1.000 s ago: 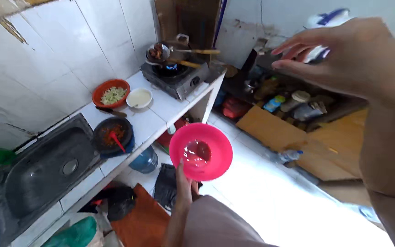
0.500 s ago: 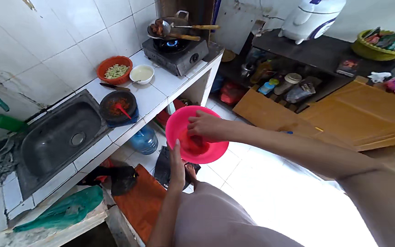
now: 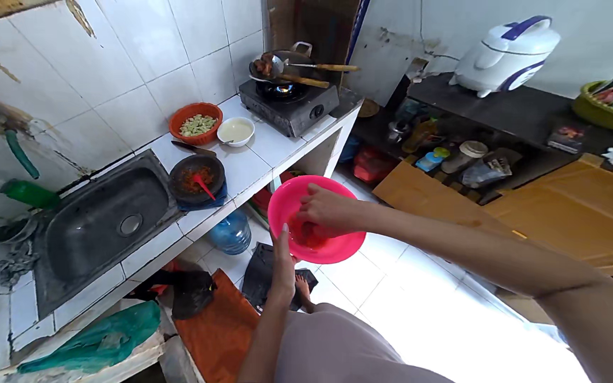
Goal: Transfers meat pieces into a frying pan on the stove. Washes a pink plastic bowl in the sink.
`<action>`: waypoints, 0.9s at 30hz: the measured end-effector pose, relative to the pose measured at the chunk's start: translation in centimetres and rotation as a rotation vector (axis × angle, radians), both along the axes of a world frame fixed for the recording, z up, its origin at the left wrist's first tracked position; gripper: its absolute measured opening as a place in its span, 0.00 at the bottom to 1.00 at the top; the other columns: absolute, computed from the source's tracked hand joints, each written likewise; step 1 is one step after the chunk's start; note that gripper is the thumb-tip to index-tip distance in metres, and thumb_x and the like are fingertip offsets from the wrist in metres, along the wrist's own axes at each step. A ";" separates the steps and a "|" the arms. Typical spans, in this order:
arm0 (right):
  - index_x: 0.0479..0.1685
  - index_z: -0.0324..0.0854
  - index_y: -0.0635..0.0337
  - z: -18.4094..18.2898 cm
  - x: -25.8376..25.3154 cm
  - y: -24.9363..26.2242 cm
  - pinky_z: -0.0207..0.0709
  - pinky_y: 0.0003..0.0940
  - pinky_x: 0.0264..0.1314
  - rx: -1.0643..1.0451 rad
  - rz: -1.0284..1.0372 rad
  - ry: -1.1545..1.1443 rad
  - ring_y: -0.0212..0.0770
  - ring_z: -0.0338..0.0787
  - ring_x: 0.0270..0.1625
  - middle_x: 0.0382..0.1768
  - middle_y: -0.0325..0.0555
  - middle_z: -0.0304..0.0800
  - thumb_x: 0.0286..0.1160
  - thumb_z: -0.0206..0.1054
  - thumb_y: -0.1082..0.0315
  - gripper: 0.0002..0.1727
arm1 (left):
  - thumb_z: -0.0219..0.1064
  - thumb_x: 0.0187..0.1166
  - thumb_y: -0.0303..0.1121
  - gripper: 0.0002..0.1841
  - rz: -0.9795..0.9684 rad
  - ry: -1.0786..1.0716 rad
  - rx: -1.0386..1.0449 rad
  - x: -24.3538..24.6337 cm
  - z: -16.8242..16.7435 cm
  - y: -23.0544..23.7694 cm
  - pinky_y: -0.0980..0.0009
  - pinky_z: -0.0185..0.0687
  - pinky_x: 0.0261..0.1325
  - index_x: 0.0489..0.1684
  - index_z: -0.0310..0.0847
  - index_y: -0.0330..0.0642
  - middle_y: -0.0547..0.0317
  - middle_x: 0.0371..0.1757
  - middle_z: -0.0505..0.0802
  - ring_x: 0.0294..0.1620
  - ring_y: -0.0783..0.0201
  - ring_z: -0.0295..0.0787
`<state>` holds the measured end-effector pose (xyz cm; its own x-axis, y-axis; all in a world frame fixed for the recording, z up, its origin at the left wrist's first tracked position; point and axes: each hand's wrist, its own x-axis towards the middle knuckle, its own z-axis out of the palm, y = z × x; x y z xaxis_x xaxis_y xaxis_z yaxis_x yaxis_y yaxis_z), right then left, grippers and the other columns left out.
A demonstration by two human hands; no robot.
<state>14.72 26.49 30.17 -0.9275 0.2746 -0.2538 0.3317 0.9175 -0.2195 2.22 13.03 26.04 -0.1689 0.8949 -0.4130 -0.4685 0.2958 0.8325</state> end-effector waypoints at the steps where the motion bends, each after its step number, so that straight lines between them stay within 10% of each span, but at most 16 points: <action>1: 0.46 0.88 0.72 0.2 0.3 0.6 0.64 0.63 0.66 -0.011 -0.008 0.013 0.65 0.87 0.53 0.41 0.64 0.91 0.69 0.73 0.73 0.11 | 0.36 0.95 0.43 0.30 -0.007 -0.003 -0.002 0.1 0.0 0.6 0.58 0.78 0.69 0.94 0.40 0.44 0.36 0.83 0.69 0.75 0.52 0.76; 8: 0.26 0.93 0.62 3.3 2.9 6.8 0.70 0.63 0.60 0.097 -0.115 0.213 0.56 0.91 0.39 0.26 0.52 0.91 0.59 0.81 0.73 0.03 | 0.37 0.96 0.43 0.28 -0.039 -0.045 0.009 0.9 -0.3 7.9 0.58 0.84 0.59 0.93 0.44 0.43 0.36 0.79 0.73 0.67 0.50 0.82; 27: 0.38 0.96 0.61 10.5 3.8 30.0 0.68 0.69 0.67 0.166 -0.271 0.062 0.58 0.92 0.46 0.35 0.55 0.95 0.65 0.82 0.69 0.06 | 0.40 0.97 0.44 0.30 0.066 -0.118 0.060 4.0 0.0 29.3 0.46 0.84 0.64 0.95 0.38 0.47 0.29 0.83 0.67 0.72 0.38 0.80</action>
<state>18.50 56.50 40.71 -0.8270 0.5469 -0.1304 0.5598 0.8224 -0.1013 6.24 42.33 25.99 -0.1817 0.9071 -0.3797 -0.5807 0.2126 0.7859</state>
